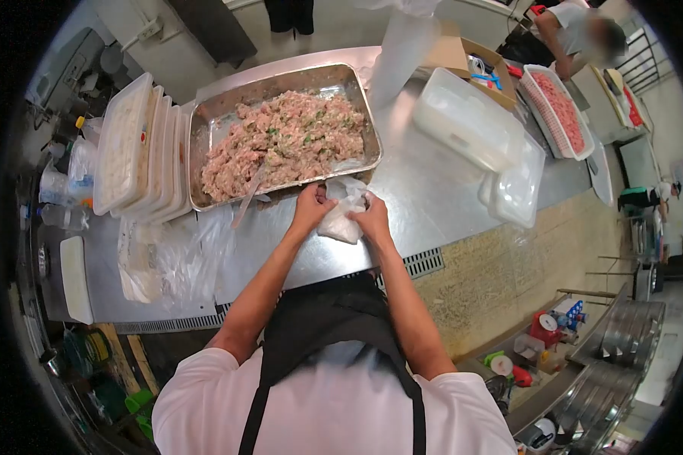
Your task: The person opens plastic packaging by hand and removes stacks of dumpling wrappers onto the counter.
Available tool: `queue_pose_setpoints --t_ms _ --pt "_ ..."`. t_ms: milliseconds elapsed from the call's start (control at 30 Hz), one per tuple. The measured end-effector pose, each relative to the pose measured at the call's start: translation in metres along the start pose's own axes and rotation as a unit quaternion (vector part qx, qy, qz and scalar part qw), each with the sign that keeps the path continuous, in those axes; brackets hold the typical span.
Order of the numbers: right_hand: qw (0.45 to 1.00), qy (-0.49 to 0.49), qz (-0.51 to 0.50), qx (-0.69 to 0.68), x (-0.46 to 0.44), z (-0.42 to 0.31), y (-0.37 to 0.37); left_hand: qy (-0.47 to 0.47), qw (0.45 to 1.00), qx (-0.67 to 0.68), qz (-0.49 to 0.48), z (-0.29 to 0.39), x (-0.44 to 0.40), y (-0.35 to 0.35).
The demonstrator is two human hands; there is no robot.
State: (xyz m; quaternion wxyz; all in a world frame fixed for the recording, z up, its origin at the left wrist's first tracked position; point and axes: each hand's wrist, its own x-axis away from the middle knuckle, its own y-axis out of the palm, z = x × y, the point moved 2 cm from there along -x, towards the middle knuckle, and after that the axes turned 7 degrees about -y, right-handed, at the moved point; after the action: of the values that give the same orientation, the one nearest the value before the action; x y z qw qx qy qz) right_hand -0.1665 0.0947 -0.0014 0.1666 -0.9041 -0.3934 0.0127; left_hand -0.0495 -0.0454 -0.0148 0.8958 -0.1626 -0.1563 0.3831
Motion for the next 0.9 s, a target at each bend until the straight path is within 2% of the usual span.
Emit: queue_pose_setpoints --t_ms 67,133,267,333,400,467,533,600,667,733,800,833,900 --pt "0.999 0.001 -0.01 -0.034 -0.001 0.009 0.0 0.012 1.0 0.0 -0.006 0.0 -0.001 0.003" --pt "0.996 -0.026 0.025 -0.085 0.004 0.013 0.001 0.037 0.997 0.068 -0.023 0.012 0.008 0.0" --pt "0.991 -0.064 0.112 -0.032 0.01 0.015 0.008 0.075 0.992 0.092 -0.031 0.006 0.007 0.001" --pt "0.948 -0.27 0.166 -0.004 0.018 -0.006 0.01 0.157 0.979 0.123 -0.032 0.009 0.009 0.0" --pt "0.961 -0.238 0.14 -0.021 0.025 -0.009 0.011 0.181 0.98 0.073 -0.044 0.01 0.011 -0.006" --pt "0.938 -0.305 0.12 0.115 0.031 -0.008 0.012 0.203 0.977 0.026 -0.058 0.012 0.016 -0.006" --pt "0.936 -0.313 0.106 0.12 0.034 -0.011 0.009 0.156 0.986 0.018 -0.058 0.006 0.019 -0.004" --pt "0.92 -0.353 0.07 0.153 0.037 -0.014 0.004 0.162 0.986 -0.018 -0.042 0.005 0.023 -0.001" --pt "0.931 -0.329 0.054 0.148 0.039 -0.014 -0.003 0.17 0.984 -0.05 -0.02 0.01 0.025 0.002" --pt "0.941 -0.305 0.036 0.143 0.039 -0.013 -0.006 0.128 0.989 -0.068 -0.023 0.017 0.027 0.001" --pt "0.979 -0.184 -0.009 0.088 0.036 -0.01 -0.005 0.133 0.99 -0.048 -0.012 0.022 0.026 0.0" --pt "0.978 -0.187 -0.009 0.088 0.037 -0.012 -0.004 0.128 0.989 -0.069 -0.022 0.02 0.024 0.001" --pt "0.986 -0.107 0.004 0.13 0.036 -0.013 -0.002 0.102 0.987 -0.116 -0.039 0.018 0.021 0.002"
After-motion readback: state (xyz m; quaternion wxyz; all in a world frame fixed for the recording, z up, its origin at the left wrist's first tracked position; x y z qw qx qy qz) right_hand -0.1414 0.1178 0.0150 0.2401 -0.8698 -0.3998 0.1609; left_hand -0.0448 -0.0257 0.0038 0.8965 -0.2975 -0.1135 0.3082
